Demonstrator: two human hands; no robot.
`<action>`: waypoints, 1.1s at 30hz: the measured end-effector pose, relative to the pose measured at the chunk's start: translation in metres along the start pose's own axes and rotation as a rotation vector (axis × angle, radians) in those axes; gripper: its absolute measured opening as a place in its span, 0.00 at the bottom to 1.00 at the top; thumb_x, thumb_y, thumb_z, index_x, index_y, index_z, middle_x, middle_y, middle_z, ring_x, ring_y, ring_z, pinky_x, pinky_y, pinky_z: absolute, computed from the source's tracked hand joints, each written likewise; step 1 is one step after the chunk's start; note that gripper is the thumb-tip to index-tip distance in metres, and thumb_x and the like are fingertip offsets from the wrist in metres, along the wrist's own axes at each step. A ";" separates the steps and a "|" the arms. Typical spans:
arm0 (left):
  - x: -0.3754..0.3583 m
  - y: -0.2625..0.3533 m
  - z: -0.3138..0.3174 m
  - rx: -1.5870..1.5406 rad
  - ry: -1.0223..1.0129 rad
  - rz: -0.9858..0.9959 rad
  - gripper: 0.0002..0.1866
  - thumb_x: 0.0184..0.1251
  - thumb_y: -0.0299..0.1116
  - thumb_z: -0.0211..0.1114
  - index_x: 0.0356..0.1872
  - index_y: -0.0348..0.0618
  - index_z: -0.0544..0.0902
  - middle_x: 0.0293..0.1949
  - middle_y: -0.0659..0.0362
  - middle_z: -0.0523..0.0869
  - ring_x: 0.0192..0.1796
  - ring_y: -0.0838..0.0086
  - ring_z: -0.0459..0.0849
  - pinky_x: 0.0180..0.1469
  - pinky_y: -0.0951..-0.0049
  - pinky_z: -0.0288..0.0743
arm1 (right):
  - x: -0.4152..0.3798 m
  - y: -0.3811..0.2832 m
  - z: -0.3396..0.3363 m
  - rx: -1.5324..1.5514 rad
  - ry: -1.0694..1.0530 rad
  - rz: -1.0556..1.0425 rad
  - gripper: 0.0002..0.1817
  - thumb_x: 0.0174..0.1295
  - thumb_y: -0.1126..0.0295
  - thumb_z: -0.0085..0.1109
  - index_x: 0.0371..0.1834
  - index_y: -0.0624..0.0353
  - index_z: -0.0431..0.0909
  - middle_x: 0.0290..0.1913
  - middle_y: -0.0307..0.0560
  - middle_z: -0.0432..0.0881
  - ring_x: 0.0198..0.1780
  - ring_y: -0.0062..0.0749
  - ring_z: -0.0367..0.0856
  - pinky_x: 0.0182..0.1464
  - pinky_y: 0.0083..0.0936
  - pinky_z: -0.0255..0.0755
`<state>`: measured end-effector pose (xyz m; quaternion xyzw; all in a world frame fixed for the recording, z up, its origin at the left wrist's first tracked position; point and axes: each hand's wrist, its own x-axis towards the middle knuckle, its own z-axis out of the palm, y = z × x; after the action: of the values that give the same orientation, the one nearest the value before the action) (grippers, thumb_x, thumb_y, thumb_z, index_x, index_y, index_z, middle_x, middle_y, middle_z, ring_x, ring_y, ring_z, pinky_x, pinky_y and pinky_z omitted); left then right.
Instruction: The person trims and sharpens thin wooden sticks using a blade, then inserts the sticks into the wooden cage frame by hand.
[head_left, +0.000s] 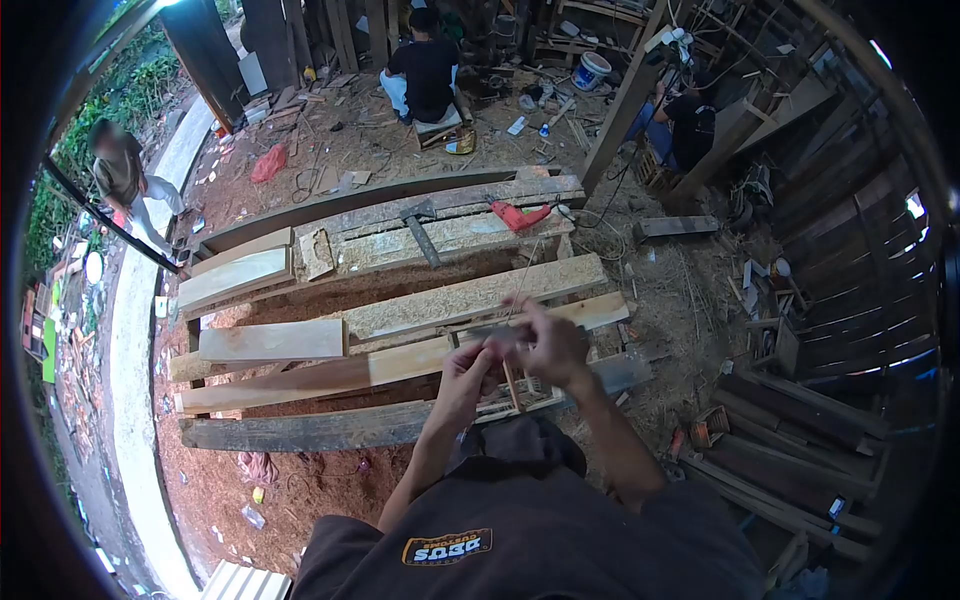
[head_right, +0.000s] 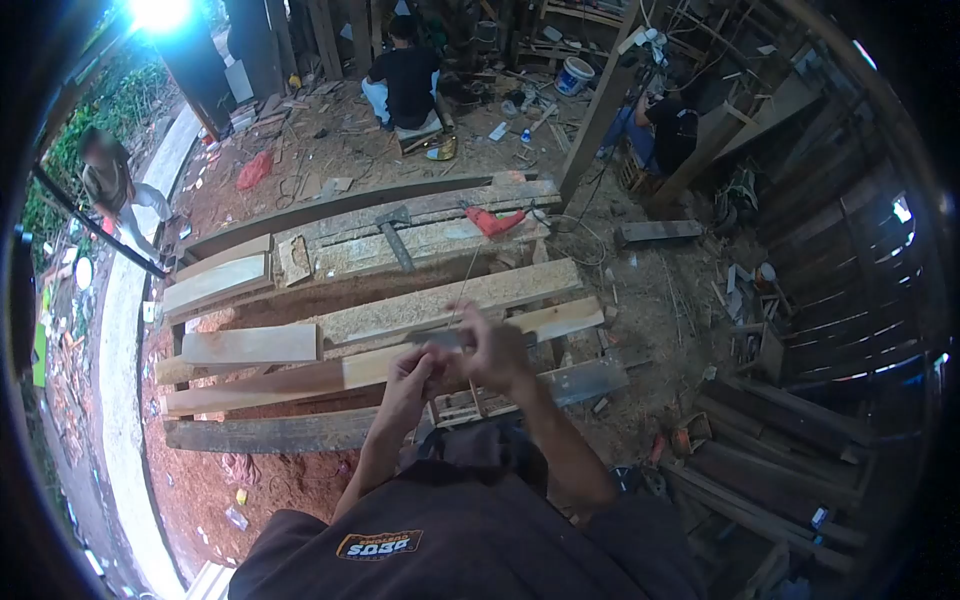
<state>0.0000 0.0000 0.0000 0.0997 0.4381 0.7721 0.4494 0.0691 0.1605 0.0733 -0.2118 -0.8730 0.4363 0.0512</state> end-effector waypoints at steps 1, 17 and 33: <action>0.008 -0.009 0.001 0.010 0.018 0.025 0.13 0.78 0.39 0.61 0.52 0.42 0.83 0.28 0.67 0.81 0.21 0.91 0.66 0.21 0.85 0.54 | -0.001 -0.002 -0.001 -0.048 -0.027 -0.056 0.41 0.55 0.39 0.71 0.66 0.51 0.70 0.43 0.45 0.90 0.43 0.36 0.91 0.46 0.32 0.80; 0.109 -0.008 0.087 0.038 0.054 -0.034 0.10 0.79 0.38 0.60 0.44 0.42 0.83 0.25 0.72 0.72 0.21 0.91 0.61 0.21 0.84 0.51 | 0.064 0.083 -0.085 0.119 0.096 -0.140 0.43 0.49 0.32 0.71 0.61 0.51 0.73 0.29 0.44 0.87 0.33 0.38 0.89 0.38 0.33 0.79; 0.106 -0.001 0.079 0.065 0.053 -0.096 0.14 0.81 0.37 0.56 0.58 0.44 0.81 0.24 0.73 0.68 0.20 0.90 0.59 0.20 0.84 0.50 | 0.083 0.093 -0.081 0.095 0.060 -0.111 0.38 0.53 0.34 0.69 0.57 0.51 0.76 0.28 0.46 0.86 0.33 0.36 0.88 0.37 0.34 0.78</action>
<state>-0.0178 0.1294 0.0210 0.0726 0.4792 0.7373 0.4707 0.0466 0.3039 0.0422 -0.1737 -0.8597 0.4673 0.1115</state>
